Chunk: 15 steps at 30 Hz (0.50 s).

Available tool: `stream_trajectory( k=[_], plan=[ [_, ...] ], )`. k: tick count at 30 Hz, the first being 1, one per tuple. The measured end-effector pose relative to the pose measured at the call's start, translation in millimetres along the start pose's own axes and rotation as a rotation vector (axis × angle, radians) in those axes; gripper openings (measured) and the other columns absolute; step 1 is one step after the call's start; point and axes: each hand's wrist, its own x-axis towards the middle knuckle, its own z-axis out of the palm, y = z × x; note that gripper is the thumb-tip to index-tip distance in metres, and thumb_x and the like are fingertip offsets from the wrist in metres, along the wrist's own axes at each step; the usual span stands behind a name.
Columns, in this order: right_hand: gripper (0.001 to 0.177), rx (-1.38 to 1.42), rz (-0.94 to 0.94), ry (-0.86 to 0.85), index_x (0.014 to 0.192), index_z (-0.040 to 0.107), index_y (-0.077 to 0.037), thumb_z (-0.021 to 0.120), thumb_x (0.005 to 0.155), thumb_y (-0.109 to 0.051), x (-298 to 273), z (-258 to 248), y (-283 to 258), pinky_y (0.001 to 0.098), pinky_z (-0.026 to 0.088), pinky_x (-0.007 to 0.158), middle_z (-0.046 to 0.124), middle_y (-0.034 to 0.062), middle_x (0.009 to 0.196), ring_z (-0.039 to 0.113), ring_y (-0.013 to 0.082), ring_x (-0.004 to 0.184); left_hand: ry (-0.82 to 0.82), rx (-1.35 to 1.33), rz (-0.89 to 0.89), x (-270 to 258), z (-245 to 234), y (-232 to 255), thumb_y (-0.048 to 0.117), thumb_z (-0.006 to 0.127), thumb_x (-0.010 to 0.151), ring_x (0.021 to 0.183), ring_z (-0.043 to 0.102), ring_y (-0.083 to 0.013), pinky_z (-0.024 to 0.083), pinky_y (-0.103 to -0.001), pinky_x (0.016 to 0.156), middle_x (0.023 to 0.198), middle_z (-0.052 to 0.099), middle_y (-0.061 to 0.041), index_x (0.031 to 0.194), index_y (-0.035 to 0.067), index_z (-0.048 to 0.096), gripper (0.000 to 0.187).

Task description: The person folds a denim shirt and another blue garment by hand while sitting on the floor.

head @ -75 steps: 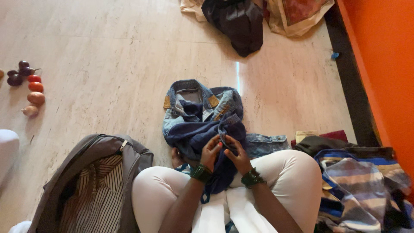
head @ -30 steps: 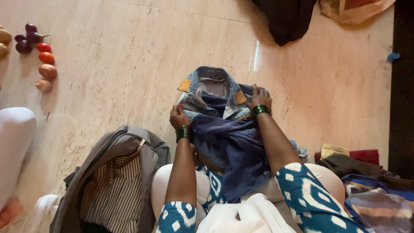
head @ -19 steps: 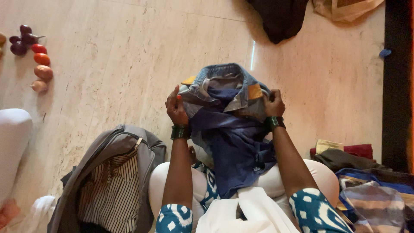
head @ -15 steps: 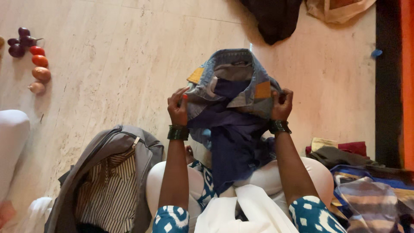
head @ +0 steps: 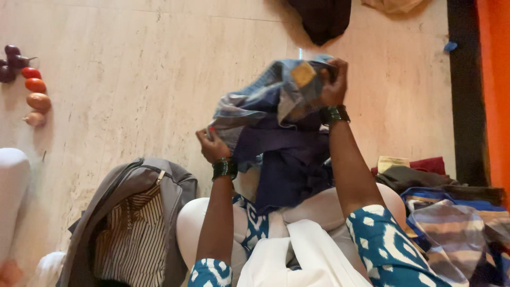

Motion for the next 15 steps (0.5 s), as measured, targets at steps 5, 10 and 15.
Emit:
stream_trajectory(
  k=[5, 10, 15],
  plan=[
    [0.090, 0.232, 0.215, -0.382, 0.164, 0.016, -0.023, 0.065, 0.093, 0.003, -10.2, 86.2, 2.3, 0.0368, 0.042, 0.118, 0.020, 0.0070, 0.171, 0.040, 0.0258, 0.155, 0.389, -0.267, -0.394, 72.5, 29.0, -93.4, 0.042, 0.060, 0.102, 0.098, 0.070, -0.0417, 0.052, -0.051, 0.080, 0.112, 0.069, -0.018, 0.120, 0.015, 0.049, 0.034],
    [0.143, -1.146, 0.799, -0.747, 0.159, 0.000, -0.039, 0.096, 0.057, -0.069, -118.8, 87.5, -14.4, 0.0792, 0.027, 0.102, 0.005, 0.0113, 0.170, 0.016, 0.0477, 0.153, 0.404, 0.090, -0.496, 77.4, 35.9, -98.6, 0.046, 0.079, 0.084, 0.124, 0.056, -0.0402, 0.047, -0.060, 0.095, 0.139, 0.055, -0.013, 0.140, 0.020, 0.043, 0.072],
    [0.129, -1.092, 0.988, -0.771, 0.162, 0.013, -0.033, 0.090, 0.061, -0.052, -200.8, 42.1, 32.8, 0.0586, 0.047, 0.103, 0.049, 0.0202, 0.147, 0.054, 0.0440, 0.130, 0.286, 0.484, 0.094, 33.3, 31.0, -38.8, 0.057, 0.084, 0.078, 0.143, 0.030, -0.0447, 0.039, -0.072, 0.097, 0.159, 0.031, -0.012, 0.145, 0.033, 0.043, 0.082]
  ],
)
